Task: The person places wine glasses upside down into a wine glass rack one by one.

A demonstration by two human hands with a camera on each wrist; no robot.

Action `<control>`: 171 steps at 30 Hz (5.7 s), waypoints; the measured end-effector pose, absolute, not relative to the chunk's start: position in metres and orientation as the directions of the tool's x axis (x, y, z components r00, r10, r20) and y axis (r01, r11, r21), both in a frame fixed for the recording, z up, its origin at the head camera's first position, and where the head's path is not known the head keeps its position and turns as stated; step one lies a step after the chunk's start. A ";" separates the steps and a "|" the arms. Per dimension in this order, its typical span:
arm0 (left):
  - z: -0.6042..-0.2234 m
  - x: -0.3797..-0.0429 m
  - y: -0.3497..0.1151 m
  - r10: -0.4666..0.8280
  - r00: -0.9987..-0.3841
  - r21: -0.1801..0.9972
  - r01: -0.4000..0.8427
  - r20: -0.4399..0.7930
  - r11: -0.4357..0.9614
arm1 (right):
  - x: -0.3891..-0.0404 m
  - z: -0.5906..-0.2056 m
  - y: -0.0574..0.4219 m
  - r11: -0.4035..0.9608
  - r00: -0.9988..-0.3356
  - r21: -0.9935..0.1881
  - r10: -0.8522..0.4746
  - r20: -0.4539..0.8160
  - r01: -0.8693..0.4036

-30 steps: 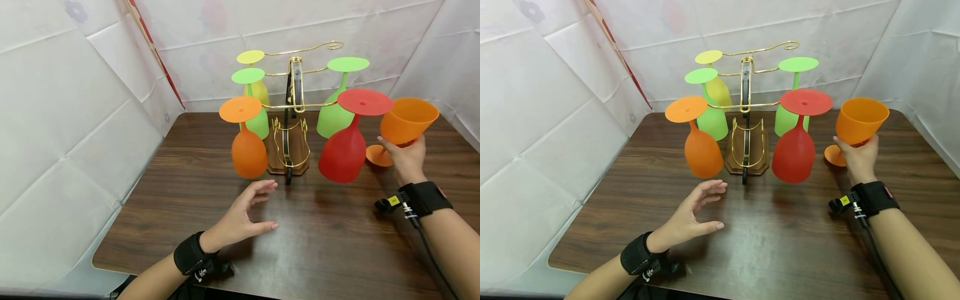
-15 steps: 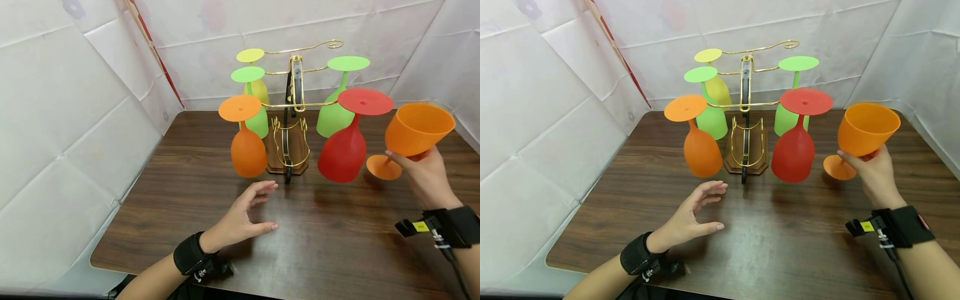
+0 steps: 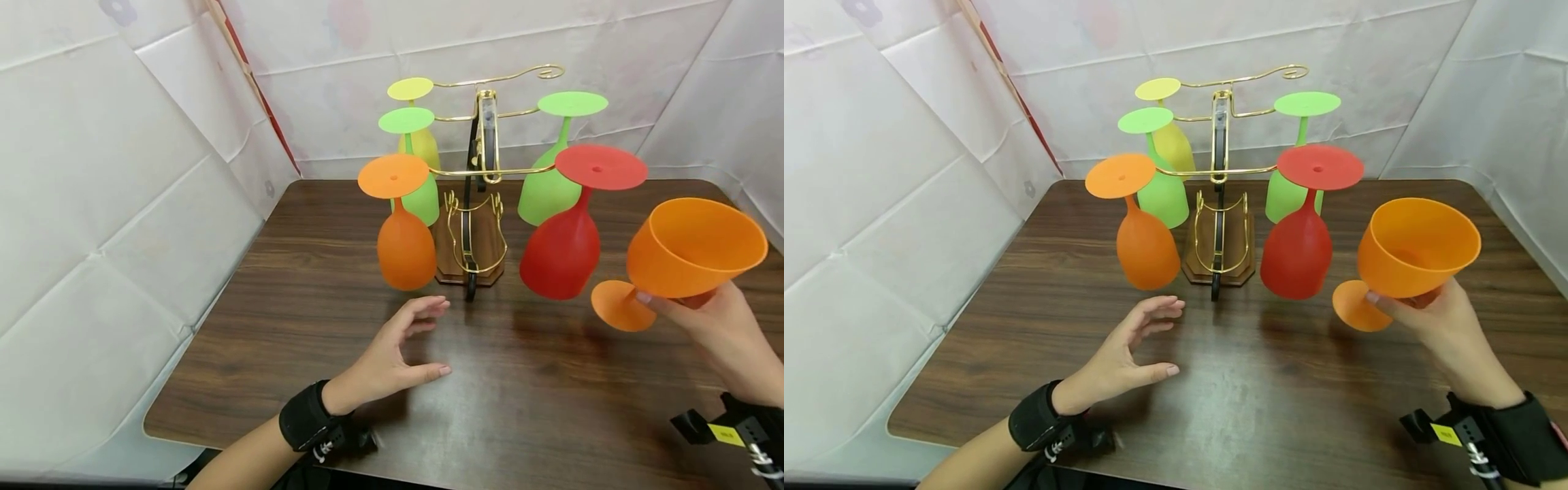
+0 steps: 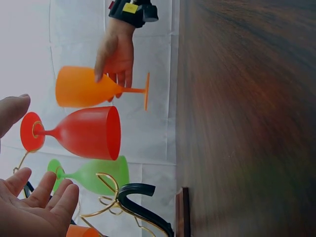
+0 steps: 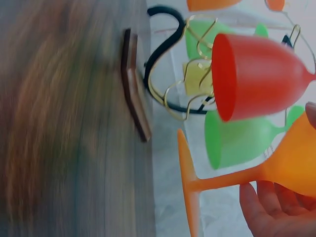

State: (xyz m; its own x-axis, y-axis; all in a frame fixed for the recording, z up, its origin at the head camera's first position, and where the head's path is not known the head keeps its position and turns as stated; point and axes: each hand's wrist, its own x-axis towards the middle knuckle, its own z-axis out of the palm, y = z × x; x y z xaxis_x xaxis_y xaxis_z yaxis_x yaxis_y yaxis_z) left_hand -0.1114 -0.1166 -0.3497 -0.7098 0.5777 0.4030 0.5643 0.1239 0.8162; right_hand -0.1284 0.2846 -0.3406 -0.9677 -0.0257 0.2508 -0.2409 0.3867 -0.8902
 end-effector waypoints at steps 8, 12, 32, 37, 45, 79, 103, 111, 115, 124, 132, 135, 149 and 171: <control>-0.351 -0.113 -0.117 0.574 -0.705 0.812 0.573 0.417 0.113 | -0.110 -0.335 0.272 0.475 -0.975 -0.851 -0.098 0.200 -0.222; -0.352 -0.112 -0.118 0.570 -0.708 0.815 0.569 0.417 0.112 | -0.103 -0.332 0.265 0.420 -0.957 -0.862 -0.173 0.231 -0.284; -0.348 -0.113 -0.113 0.573 -0.720 0.829 0.547 0.392 0.120 | -0.108 -0.332 0.182 0.029 -0.791 -0.892 -0.475 0.385 -0.451; -0.345 -0.114 -0.110 0.576 -0.710 0.825 0.556 0.405 0.105 | -0.111 -0.331 0.152 0.030 -0.759 -0.886 -0.530 0.378 -0.463; -0.342 -0.115 -0.106 0.590 -0.666 0.810 0.586 0.458 0.033 | -0.109 -0.329 0.132 -0.038 -0.729 -0.896 -0.566 0.385 -0.443; -0.332 -0.111 -0.092 0.512 -0.645 0.787 0.607 0.567 -0.107 | -0.112 -0.336 0.136 0.033 -0.753 -0.921 -0.587 0.297 -0.389; -0.333 -0.103 -0.090 0.673 -0.331 0.247 0.944 0.662 0.221 | -0.115 -0.332 0.165 -0.174 -0.513 -0.911 -0.857 -0.046 0.373; -0.335 -0.106 -0.094 0.658 -0.363 0.275 0.931 0.659 0.238 | -0.117 -0.332 0.162 -0.223 -0.502 -0.916 -0.864 0.027 0.334; -0.339 -0.111 -0.100 0.597 -0.458 0.419 0.882 0.658 0.215 | -0.115 -0.327 0.163 -0.210 -0.589 -0.948 -0.808 0.031 0.238; -0.337 -0.112 -0.103 0.600 -0.768 0.968 0.249 0.223 -0.040 | -0.100 -0.315 0.146 0.054 -0.777 -0.917 -0.552 0.303 -0.395; -0.338 -0.111 -0.095 0.695 -0.707 0.992 0.075 0.128 -0.106 | -0.095 -0.318 0.139 0.271 -0.790 -0.809 -0.511 0.338 -0.521; -0.339 -0.110 -0.095 0.673 -0.718 0.984 0.130 0.177 -0.120 | -0.095 -0.319 0.140 0.285 -0.780 -0.790 -0.519 0.349 -0.543; -0.336 -0.111 -0.096 0.600 -0.655 0.789 0.611 0.460 0.062 | -0.100 -0.337 0.145 0.175 -0.792 -0.868 -0.521 0.319 -0.464; -0.340 -0.108 -0.098 0.584 -0.627 0.745 0.665 0.516 0.055 | -0.091 -0.335 0.169 0.197 -0.773 -0.802 -0.466 0.430 -0.565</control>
State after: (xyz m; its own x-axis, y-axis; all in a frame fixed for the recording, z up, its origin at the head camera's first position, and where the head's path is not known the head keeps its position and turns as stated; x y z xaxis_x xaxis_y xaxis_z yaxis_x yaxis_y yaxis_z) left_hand -0.1084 -0.0978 -0.3404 -0.6267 0.5840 0.5159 0.6646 0.0548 0.7452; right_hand -0.0907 0.1689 -0.3348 -0.7733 -0.4657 0.4304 -0.5647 0.1968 -0.8015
